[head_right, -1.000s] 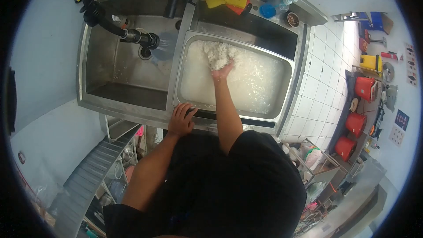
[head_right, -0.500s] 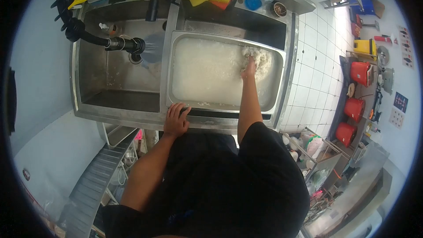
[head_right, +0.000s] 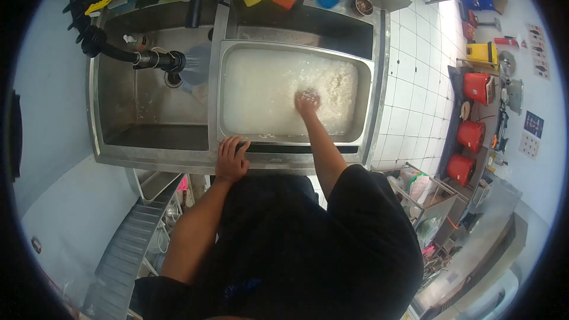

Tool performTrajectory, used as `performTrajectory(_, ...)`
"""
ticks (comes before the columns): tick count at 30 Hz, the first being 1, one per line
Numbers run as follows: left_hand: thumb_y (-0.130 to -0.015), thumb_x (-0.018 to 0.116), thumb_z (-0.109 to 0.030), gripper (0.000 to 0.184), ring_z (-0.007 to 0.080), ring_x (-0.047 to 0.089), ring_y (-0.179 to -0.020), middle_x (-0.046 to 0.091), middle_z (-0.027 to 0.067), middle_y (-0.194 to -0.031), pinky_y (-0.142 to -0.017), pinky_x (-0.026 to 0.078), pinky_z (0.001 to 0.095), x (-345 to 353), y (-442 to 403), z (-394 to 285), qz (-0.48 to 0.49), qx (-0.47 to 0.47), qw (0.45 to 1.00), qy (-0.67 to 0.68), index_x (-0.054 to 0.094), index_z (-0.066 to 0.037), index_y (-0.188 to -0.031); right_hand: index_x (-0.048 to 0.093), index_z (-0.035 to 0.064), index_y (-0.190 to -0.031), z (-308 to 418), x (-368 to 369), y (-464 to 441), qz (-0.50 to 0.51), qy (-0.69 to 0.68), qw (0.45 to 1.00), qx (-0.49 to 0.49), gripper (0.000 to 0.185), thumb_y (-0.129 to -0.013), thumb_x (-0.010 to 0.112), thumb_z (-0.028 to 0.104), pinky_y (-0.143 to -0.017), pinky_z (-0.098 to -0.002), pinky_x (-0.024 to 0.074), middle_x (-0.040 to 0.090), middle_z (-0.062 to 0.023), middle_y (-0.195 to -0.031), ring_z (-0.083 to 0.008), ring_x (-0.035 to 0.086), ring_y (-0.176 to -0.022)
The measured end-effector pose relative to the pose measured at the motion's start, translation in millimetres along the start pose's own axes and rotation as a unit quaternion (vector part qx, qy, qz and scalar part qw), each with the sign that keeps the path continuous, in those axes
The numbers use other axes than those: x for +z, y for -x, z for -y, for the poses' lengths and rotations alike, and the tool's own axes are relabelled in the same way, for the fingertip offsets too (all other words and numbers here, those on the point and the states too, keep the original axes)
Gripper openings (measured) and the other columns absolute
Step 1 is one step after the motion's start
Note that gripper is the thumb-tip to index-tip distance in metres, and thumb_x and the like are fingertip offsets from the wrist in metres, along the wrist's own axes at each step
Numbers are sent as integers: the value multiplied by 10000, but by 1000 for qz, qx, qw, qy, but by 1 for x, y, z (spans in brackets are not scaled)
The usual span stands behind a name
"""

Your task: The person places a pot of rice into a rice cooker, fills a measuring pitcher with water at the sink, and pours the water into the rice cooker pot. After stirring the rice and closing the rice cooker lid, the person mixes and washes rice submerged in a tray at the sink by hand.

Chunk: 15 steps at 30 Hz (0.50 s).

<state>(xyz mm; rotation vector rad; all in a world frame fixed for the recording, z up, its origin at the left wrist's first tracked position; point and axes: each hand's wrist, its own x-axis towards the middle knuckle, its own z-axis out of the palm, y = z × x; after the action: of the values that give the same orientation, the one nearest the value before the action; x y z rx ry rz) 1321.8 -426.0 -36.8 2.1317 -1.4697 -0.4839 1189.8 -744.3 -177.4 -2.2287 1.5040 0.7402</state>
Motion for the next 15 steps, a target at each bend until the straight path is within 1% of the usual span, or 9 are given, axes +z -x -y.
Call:
performTrajectory(2, -730, 590, -147, 560, 297, 438, -1289, 498, 134, -1302, -1135, 292, 504, 0, 1, 0, 5, -2, 1000, -6, 560, -143, -1289, 565, 23, -1303, 2, 24, -10, -19, 62, 994, -84, 560, -917, 434, 407, -1094, -572, 292, 483, -229, -1401, -407, 424, -1312)
performTrajectory(5, -734, 588, -151, 558, 298, 436, -1290, 497, 135, -1306, -1135, 289, 505, 2, 2, 0, 4, 0, 1000, -13, 558, -141, -1291, 574, 84, -1316, 22, 42, 11, -149, 127, 973, -121, 582, -880, 466, 454, -1118, -537, 285, 516, -192, -1380, -402, 394, -1338)
performTrajectory(8, -714, 584, -125, 562, 321, 452, -1267, 498, 144, -1279, -1119, 306, 529, 0, 0, -2, -10, 4, 1000, -1, 560, -119, -1276, 539, 85, -1350, 47, 5, 44, -58, 123, 974, -182, 637, -836, 521, 461, -1129, -557, 267, 434, -233, -1438, -467, 332, -1357)
performTrajectory(9, -715, 584, -126, 560, 322, 453, -1265, 499, 145, -1278, -1116, 308, 529, -1, 1, -4, -13, 5, 1000, -1, 562, -119, -1274, 544, 77, -1334, 50, 4, 50, -69, 101, 970, -208, 640, -805, 566, 436, -1129, -567, 262, 382, -252, -1468, -482, 301, -1372)
performTrajectory(12, -715, 586, -130, 554, 325, 456, -1259, 501, 145, -1279, -1109, 313, 528, -1, 0, -4, -21, 3, 1000, -11, 568, -121, -1268, 550, 60, -1312, 60, 8, 51, -22, 113, 952, -283, 652, -764, 608, 409, -1127, -545, 283, 390, -246, -1466, -474, 311, -1371)
performTrajectory(13, -714, 588, -132, 553, 326, 457, -1258, 501, 145, -1281, -1109, 313, 527, 0, -1, -3, -22, 4, 1000, -15, 571, -122, -1266, 609, 39, -1217, 61, 12, 52, -70, 145, 924, -346, 592, -735, 626, 383, -1093, -530, 340, 508, -237, -1358, -406, 408, -1324)
performTrajectory(15, -713, 591, -135, 551, 326, 458, -1256, 500, 145, -1285, -1109, 312, 527, 2, 5, -4, -15, 8, 1000, -17, 573, -122, -1264, 646, 32, -1119, 71, 13, 51, 2, 102, 894, -437, 520, -729, 628, 375, -1040, -539, 385, 598, -200, -1219, -355, 505, -1226)
